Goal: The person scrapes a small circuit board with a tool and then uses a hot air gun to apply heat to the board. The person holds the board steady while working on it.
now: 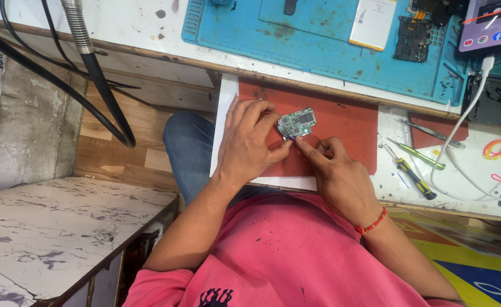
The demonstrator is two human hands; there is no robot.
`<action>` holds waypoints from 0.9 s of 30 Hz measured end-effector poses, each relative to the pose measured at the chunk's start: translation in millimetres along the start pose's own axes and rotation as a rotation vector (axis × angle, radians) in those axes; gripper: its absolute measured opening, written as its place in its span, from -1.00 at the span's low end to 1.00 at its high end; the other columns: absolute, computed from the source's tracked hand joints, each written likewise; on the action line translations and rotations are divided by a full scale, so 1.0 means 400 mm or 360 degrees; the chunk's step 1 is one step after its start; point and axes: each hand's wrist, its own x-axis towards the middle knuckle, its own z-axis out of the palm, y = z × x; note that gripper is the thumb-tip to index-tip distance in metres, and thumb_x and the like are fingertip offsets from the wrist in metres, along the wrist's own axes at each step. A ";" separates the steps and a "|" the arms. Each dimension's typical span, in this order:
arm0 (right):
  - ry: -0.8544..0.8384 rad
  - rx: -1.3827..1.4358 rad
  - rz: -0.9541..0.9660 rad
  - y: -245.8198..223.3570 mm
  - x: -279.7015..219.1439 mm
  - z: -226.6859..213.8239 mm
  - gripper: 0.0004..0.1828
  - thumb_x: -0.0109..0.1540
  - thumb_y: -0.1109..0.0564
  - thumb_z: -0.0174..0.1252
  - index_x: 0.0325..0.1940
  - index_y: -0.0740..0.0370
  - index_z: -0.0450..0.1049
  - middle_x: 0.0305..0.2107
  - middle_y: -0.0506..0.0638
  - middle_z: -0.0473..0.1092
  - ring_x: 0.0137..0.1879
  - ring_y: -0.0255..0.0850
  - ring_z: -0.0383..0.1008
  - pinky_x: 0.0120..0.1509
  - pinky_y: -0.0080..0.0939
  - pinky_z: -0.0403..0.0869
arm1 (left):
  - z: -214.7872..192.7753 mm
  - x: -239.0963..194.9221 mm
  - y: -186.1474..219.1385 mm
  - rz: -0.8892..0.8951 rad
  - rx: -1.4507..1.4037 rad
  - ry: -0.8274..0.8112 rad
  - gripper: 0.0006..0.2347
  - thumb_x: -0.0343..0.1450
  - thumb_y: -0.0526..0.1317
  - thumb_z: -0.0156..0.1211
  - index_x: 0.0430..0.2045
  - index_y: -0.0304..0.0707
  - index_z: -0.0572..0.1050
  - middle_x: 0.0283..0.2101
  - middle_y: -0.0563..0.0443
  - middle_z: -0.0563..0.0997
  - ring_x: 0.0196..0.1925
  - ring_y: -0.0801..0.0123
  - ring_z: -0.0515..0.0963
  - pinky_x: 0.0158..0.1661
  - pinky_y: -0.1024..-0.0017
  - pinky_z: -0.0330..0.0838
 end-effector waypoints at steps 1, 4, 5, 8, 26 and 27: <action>0.0003 -0.0003 -0.0006 -0.002 -0.001 0.001 -0.42 0.25 0.24 0.07 0.35 -0.12 0.42 -0.12 0.08 0.40 -0.43 0.08 0.51 -0.38 0.04 0.52 | 0.000 -0.001 0.000 -0.0017 -0.0019 -0.0011 -0.58 0.18 -0.12 0.52 -0.17 -0.36 0.59 0.04 -0.09 0.50 0.17 0.04 0.43 0.23 0.11 0.27; -0.0014 -0.0022 0.0009 -0.001 0.000 -0.002 -0.43 0.25 0.24 0.09 0.35 -0.13 0.42 -0.13 0.07 0.40 -0.40 0.07 0.52 -0.35 0.05 0.52 | 0.001 -0.002 -0.001 -0.0023 -0.0042 -0.0014 -0.58 0.19 -0.12 0.52 -0.17 -0.36 0.59 0.04 -0.10 0.50 0.17 0.04 0.43 0.23 0.10 0.27; -0.0015 -0.0012 -0.0004 0.002 0.001 -0.004 -0.40 0.22 0.26 0.09 0.34 -0.12 0.43 -0.13 0.08 0.40 -0.38 0.08 0.52 -0.34 0.05 0.51 | 0.002 -0.001 -0.001 -0.0002 -0.0026 0.0003 -0.58 0.18 -0.11 0.52 -0.17 -0.36 0.59 0.03 -0.10 0.50 0.17 0.05 0.43 0.25 0.07 0.26; 0.0065 0.0013 0.0019 0.017 0.008 -0.012 -0.37 0.19 0.31 0.08 0.34 -0.11 0.44 -0.13 0.11 0.40 -0.32 0.10 0.53 -0.30 0.06 0.51 | 0.003 0.001 -0.004 0.0042 0.0000 0.0031 -0.57 0.17 -0.11 0.53 -0.18 -0.37 0.59 0.02 -0.10 0.49 0.16 0.05 0.44 0.28 0.03 0.23; 0.0139 0.0013 0.0012 0.020 0.023 -0.018 -0.38 0.22 0.31 0.06 0.35 -0.09 0.43 -0.18 0.12 0.41 -0.31 0.11 0.52 -0.26 0.09 0.50 | 0.011 -0.005 -0.012 0.0013 -0.0088 0.0039 -0.60 0.21 -0.13 0.51 -0.17 -0.39 0.59 0.03 -0.13 0.49 0.17 0.01 0.43 0.29 0.03 0.25; 0.0055 0.0000 -0.0015 0.019 0.031 -0.021 -0.37 0.19 0.30 0.07 0.34 -0.10 0.44 -0.19 0.11 0.42 -0.33 0.12 0.52 -0.29 0.10 0.50 | 0.007 -0.002 -0.015 0.0047 -0.0056 0.0072 -0.59 0.19 -0.13 0.52 -0.18 -0.39 0.59 0.01 -0.12 0.49 0.15 0.02 0.44 0.30 0.01 0.24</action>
